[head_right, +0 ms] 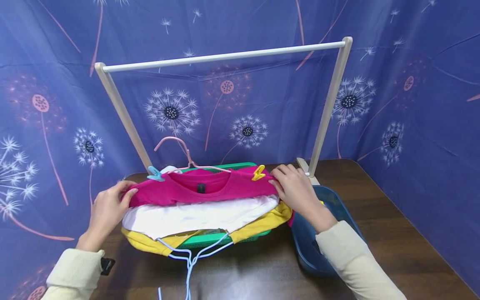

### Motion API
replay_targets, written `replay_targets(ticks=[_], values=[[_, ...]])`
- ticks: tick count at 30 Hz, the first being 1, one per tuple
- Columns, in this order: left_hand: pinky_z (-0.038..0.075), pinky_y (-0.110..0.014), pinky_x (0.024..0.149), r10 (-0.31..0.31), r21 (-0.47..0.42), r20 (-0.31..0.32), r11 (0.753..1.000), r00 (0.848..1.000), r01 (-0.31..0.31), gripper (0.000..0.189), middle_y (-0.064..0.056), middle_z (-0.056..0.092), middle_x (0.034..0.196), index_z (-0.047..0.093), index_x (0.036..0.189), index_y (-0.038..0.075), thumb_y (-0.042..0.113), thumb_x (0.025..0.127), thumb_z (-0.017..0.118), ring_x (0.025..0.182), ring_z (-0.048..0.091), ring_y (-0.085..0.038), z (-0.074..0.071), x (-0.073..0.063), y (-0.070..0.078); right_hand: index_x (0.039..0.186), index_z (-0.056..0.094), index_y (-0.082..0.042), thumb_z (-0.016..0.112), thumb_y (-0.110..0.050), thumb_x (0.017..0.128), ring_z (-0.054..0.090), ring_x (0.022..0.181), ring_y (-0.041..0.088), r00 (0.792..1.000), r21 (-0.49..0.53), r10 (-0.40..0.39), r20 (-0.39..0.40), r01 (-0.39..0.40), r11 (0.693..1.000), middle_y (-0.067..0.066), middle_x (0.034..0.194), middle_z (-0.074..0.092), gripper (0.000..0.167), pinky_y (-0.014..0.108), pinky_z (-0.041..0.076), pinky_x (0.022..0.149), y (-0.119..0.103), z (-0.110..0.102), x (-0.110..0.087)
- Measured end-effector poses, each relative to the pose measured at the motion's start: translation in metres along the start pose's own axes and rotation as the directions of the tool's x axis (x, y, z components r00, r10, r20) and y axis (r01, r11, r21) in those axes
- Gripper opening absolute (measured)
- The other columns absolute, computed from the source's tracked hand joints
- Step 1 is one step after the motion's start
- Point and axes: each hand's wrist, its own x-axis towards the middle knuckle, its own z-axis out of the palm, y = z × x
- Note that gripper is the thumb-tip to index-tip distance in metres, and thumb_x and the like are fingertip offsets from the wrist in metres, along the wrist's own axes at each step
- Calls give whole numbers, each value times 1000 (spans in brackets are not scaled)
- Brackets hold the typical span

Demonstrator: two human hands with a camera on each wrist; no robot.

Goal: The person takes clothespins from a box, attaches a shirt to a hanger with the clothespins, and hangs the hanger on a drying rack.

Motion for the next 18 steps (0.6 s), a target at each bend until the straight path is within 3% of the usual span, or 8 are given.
replay_targets(ticks=[5, 18], values=[[46, -49, 67, 23, 11, 0, 1000, 1000, -23, 13, -17, 69, 86, 65, 94, 5, 9, 82, 66, 72, 63, -35, 1, 4, 1, 88, 65, -8, 77, -15, 71, 59, 79, 23, 999, -2, -18, -43, 18, 1000, 7, 83, 64, 22, 44, 51, 77, 1, 2, -1], [44, -51, 66, 91, 62, -11, 994, 996, -90, 11, -17, 68, 84, 64, 92, 4, 11, 82, 65, 72, 63, -37, -2, 20, 8, 88, 65, -7, 77, -14, 69, 60, 71, 24, 982, -18, 67, -177, -71, 997, 10, 79, 65, 24, 41, 53, 60, -1, -9, 6]])
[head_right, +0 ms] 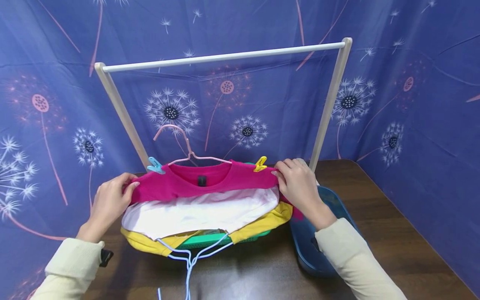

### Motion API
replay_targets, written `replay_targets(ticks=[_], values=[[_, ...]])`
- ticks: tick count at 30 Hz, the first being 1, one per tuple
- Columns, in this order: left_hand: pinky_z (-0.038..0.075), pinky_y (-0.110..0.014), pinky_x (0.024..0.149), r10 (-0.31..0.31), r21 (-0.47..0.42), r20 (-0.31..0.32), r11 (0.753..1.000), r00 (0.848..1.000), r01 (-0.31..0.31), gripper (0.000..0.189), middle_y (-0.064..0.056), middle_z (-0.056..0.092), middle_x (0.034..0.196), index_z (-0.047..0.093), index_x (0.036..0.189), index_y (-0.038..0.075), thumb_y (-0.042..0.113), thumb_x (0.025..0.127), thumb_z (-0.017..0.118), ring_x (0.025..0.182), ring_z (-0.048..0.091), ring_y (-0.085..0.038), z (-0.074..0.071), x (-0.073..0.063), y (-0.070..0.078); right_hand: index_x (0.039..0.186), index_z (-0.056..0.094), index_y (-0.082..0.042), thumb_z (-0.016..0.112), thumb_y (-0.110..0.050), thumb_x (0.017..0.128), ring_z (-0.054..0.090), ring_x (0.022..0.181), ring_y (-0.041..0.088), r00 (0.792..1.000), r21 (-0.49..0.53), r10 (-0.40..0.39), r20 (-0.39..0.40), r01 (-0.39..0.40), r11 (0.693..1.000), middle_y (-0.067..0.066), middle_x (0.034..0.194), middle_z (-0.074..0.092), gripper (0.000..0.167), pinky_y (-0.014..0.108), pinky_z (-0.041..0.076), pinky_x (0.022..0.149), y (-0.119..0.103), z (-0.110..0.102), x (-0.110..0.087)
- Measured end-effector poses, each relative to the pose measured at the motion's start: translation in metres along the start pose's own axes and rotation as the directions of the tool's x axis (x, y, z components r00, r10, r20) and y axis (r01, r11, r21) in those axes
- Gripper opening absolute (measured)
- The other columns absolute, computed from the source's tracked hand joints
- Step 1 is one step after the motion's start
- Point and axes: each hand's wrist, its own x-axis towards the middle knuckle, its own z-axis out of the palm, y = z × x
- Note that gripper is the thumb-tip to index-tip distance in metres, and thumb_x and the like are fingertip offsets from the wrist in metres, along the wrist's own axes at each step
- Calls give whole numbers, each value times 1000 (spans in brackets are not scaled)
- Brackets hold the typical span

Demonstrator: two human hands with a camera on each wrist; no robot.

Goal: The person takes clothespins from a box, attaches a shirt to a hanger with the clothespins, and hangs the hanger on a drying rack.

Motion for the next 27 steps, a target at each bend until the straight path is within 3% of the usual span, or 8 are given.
replay_targets(ticks=[11, 20, 27], values=[[43, -49, 61, 65, 2, -46, 998, 997, -65, 11, -16, 68, 82, 64, 92, 4, 12, 85, 63, 66, 62, -35, -12, 31, 15, 87, 67, -5, 71, -12, 75, 56, 63, 25, 992, 7, 59, -111, -59, 998, 12, 76, 64, 15, 40, 48, 52, 10, -15, 16], [41, -48, 63, 62, -18, -31, 998, 998, -63, 11, -14, 67, 80, 65, 92, 6, 14, 86, 61, 66, 61, -33, -22, 65, 35, 90, 67, -3, 66, -14, 81, 58, 67, 29, 977, 21, 169, -133, -167, 986, 15, 81, 66, 14, 45, 46, 53, 22, -32, 32], [41, -50, 69, 51, -32, -18, 998, 999, -52, 13, -14, 67, 81, 65, 95, 7, 15, 87, 60, 70, 61, -34, -22, 88, 48, 90, 68, -2, 63, -15, 84, 57, 67, 29, 967, 26, 214, -139, -212, 977, 17, 82, 66, 15, 43, 43, 54, 32, -43, 42]])
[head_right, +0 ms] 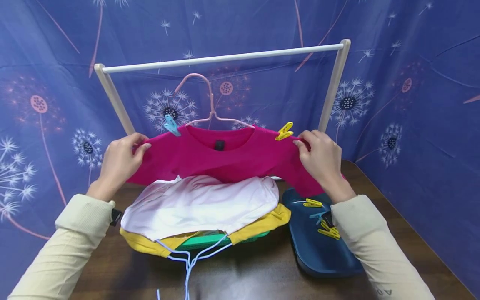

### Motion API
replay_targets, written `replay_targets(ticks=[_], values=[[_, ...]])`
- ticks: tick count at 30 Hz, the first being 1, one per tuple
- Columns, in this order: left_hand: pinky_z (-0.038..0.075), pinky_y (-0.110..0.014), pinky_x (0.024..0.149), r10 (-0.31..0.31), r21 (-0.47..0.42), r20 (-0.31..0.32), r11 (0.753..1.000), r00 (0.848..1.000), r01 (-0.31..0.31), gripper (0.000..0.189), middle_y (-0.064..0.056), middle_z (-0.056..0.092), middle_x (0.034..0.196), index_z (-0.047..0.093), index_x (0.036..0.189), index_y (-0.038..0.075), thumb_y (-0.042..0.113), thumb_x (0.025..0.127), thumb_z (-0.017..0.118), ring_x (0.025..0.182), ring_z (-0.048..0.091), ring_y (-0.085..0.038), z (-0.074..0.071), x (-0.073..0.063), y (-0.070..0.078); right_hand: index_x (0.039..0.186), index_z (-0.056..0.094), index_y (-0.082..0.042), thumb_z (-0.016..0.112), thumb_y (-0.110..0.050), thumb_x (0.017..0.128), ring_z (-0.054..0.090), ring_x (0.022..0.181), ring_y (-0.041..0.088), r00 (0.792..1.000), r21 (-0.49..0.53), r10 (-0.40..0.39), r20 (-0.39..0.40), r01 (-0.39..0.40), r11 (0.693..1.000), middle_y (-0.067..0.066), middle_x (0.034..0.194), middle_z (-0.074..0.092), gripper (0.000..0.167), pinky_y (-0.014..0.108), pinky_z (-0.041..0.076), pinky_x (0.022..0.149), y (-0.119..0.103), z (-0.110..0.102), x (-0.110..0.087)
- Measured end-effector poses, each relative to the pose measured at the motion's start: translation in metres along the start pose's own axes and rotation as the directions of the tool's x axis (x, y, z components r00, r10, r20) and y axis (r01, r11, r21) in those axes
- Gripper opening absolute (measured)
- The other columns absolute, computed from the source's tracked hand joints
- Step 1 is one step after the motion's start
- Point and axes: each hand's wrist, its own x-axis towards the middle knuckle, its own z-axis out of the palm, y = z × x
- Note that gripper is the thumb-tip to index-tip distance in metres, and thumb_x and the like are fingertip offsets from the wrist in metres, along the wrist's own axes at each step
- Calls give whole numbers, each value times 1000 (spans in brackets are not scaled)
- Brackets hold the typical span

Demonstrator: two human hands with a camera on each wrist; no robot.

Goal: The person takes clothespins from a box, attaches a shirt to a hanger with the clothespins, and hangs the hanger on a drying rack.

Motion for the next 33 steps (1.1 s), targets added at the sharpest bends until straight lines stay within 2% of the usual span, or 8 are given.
replay_targets(ticks=[6, 12, 22, 33], values=[[43, -49, 67, 3, -10, -21, 1000, 1000, -3, 15, -13, 68, 82, 66, 96, 7, 18, 88, 60, 71, 61, -32, 4, 16, 6, 92, 68, -4, 60, -19, 86, 56, 68, 29, 999, -10, 46, 15, -46, 999, 16, 82, 65, 18, 42, 40, 55, 4, -6, 10], [43, -49, 72, -17, -17, -26, 1000, 1000, 16, 19, -14, 68, 87, 66, 99, 7, 20, 88, 60, 75, 62, -33, 5, 31, 12, 96, 67, -2, 57, -23, 88, 55, 73, 29, 994, -11, 101, 34, -101, 995, 17, 85, 64, 24, 43, 42, 59, 9, -9, 18], [44, -47, 70, -57, -61, -61, 997, 997, 54, 20, -13, 70, 89, 67, 98, 7, 22, 87, 61, 78, 62, -32, 9, 57, 20, 97, 67, -1, 58, -24, 88, 53, 74, 31, 991, -27, 133, 27, -132, 991, 19, 88, 63, 27, 42, 39, 59, 15, -15, 28], [44, -46, 79, -103, -85, -72, 992, 992, 96, 23, -12, 70, 96, 64, 99, 6, 26, 87, 61, 89, 63, -33, 21, 76, 29, 98, 67, -1, 57, -26, 89, 54, 75, 31, 987, -39, 162, 18, -161, 986, 20, 90, 64, 28, 42, 37, 60, 19, -23, 32]])
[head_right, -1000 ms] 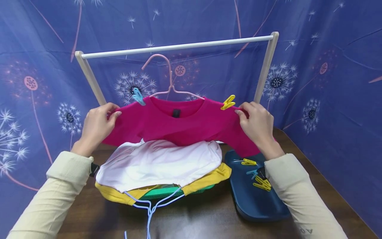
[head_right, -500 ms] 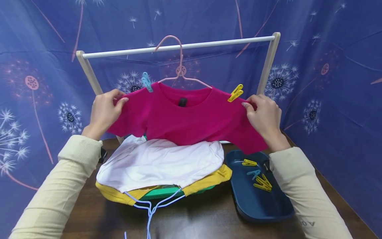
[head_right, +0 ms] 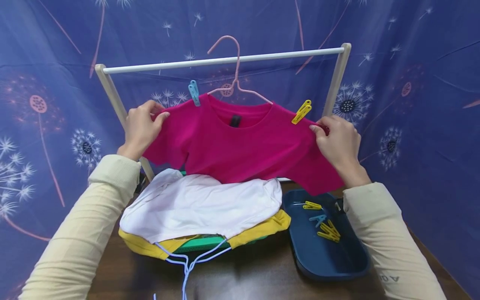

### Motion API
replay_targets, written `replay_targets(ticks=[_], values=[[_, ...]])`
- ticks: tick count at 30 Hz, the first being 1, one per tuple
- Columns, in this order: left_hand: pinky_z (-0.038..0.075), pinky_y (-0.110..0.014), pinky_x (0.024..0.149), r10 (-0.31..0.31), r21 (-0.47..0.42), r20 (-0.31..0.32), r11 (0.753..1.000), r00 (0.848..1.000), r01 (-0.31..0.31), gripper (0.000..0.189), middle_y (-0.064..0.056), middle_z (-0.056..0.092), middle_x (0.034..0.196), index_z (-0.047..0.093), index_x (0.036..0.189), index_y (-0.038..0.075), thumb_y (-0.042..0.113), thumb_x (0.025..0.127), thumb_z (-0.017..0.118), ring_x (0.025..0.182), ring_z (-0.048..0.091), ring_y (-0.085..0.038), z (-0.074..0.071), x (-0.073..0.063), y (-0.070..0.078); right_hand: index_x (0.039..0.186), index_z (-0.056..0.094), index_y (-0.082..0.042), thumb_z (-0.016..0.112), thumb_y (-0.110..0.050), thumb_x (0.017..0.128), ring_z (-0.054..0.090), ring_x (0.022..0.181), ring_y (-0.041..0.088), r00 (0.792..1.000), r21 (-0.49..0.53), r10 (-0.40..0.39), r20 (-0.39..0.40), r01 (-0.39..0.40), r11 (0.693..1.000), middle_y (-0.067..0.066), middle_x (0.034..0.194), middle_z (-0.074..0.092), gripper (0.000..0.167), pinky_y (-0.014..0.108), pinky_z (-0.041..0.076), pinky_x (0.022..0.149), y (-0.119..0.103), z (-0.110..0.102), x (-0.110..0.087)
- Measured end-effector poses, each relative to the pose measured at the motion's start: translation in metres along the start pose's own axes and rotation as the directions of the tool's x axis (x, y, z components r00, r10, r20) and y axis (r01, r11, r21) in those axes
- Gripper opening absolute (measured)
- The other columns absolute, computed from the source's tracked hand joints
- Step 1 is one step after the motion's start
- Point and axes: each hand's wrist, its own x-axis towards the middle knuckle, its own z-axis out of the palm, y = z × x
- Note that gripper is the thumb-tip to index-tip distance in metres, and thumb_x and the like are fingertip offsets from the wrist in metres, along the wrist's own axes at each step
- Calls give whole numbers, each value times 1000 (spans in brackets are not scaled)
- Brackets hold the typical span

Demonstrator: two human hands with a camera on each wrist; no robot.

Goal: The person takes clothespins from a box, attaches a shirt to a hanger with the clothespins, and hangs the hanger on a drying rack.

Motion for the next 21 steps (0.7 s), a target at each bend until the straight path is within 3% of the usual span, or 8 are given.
replay_targets(ticks=[10, 21], values=[[39, -48, 84, -25, 29, -7, 999, 1000, 25, 23, -13, 69, 90, 64, 95, 7, 29, 87, 61, 88, 62, -33, 15, 9, 14, 97, 68, 1, 58, -27, 88, 53, 77, 33, 999, -25, 48, -17, -48, 999, 22, 91, 64, 31, 43, 36, 60, 9, -6, 5], [37, -48, 78, -23, 69, -2, 997, 1000, 23, 21, -11, 69, 85, 64, 89, 9, 30, 87, 61, 85, 60, -32, 26, 16, 28, 98, 68, 2, 58, -28, 87, 49, 77, 33, 995, -44, 102, -19, -103, 994, 24, 93, 63, 34, 39, 31, 60, 20, -13, 9]])
